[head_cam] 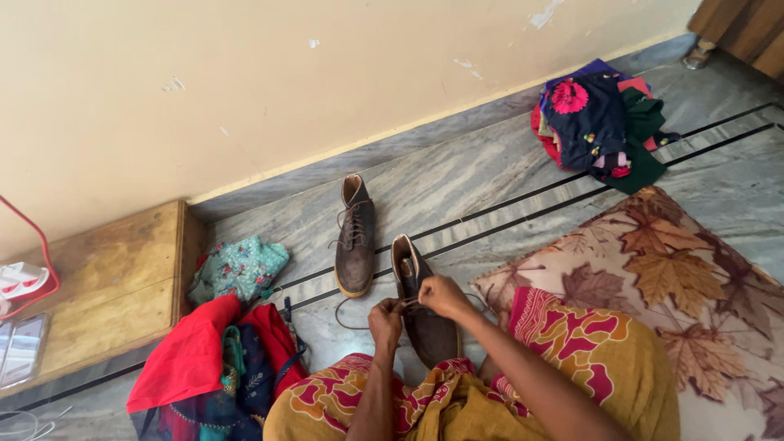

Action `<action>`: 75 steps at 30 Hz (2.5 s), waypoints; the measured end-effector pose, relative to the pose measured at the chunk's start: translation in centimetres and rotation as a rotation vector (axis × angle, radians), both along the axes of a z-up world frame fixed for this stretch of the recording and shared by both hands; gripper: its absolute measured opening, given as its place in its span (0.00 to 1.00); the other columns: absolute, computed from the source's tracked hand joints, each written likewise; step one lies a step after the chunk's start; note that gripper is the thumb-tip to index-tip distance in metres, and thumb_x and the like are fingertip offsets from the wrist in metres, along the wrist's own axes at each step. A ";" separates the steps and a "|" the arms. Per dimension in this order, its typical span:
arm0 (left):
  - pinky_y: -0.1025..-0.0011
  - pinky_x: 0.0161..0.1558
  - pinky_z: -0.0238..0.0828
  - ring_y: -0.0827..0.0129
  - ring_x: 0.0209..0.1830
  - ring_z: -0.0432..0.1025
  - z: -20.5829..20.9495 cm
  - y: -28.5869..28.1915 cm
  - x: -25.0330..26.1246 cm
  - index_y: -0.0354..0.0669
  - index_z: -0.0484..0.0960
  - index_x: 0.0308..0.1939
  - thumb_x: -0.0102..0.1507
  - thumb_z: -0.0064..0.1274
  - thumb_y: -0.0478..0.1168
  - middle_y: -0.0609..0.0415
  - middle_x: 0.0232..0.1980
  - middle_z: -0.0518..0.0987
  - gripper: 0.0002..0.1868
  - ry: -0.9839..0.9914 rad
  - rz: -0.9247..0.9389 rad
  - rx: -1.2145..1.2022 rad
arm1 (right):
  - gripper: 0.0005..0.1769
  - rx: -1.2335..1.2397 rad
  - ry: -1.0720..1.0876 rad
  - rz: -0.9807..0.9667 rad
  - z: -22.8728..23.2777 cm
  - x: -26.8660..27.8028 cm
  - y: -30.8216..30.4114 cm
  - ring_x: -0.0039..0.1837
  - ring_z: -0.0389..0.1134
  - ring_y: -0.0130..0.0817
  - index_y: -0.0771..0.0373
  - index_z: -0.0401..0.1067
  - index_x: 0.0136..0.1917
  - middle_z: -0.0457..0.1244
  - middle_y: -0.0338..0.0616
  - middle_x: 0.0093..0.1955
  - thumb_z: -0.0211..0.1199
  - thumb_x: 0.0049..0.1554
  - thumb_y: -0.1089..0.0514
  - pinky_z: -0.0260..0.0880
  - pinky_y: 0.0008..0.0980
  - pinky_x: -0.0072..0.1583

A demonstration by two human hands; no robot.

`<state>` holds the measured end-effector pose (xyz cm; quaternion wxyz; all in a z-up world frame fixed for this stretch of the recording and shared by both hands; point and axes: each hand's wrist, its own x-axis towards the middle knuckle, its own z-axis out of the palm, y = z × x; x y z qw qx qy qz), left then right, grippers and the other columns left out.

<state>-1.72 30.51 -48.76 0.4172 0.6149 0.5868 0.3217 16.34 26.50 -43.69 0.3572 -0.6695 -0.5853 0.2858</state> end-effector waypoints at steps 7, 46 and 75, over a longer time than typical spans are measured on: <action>0.69 0.40 0.73 0.67 0.31 0.80 -0.9 0.0 -0.1 0.38 0.89 0.38 0.59 0.62 0.40 0.49 0.31 0.86 0.10 -0.051 -0.006 -0.081 | 0.06 -0.011 -0.184 -0.209 -3.1 -2.5 -0.9 0.44 0.72 0.54 0.60 0.79 0.39 0.70 0.53 0.36 0.69 0.49 0.55 0.72 0.48 0.47; 0.73 0.29 0.63 0.65 0.33 0.79 -3.2 4.4 -4.9 0.40 0.77 0.41 0.66 0.48 0.38 0.51 0.39 0.81 0.06 -0.751 0.543 -0.211 | 0.16 0.150 -0.093 -0.223 0.9 1.9 1.2 0.38 0.73 0.46 0.63 0.81 0.38 0.69 0.53 0.35 0.67 0.53 0.48 0.70 0.42 0.43; 0.68 0.52 0.73 0.66 0.48 0.75 9.6 -1.4 -22.7 0.40 0.80 0.54 0.63 0.59 0.38 0.50 0.49 0.81 0.16 -0.201 0.290 0.423 | 0.27 0.271 -0.317 0.170 -4.3 -1.0 -0.5 0.43 0.71 0.48 0.63 0.73 0.67 0.71 0.56 0.42 0.65 0.53 0.64 0.72 0.43 0.47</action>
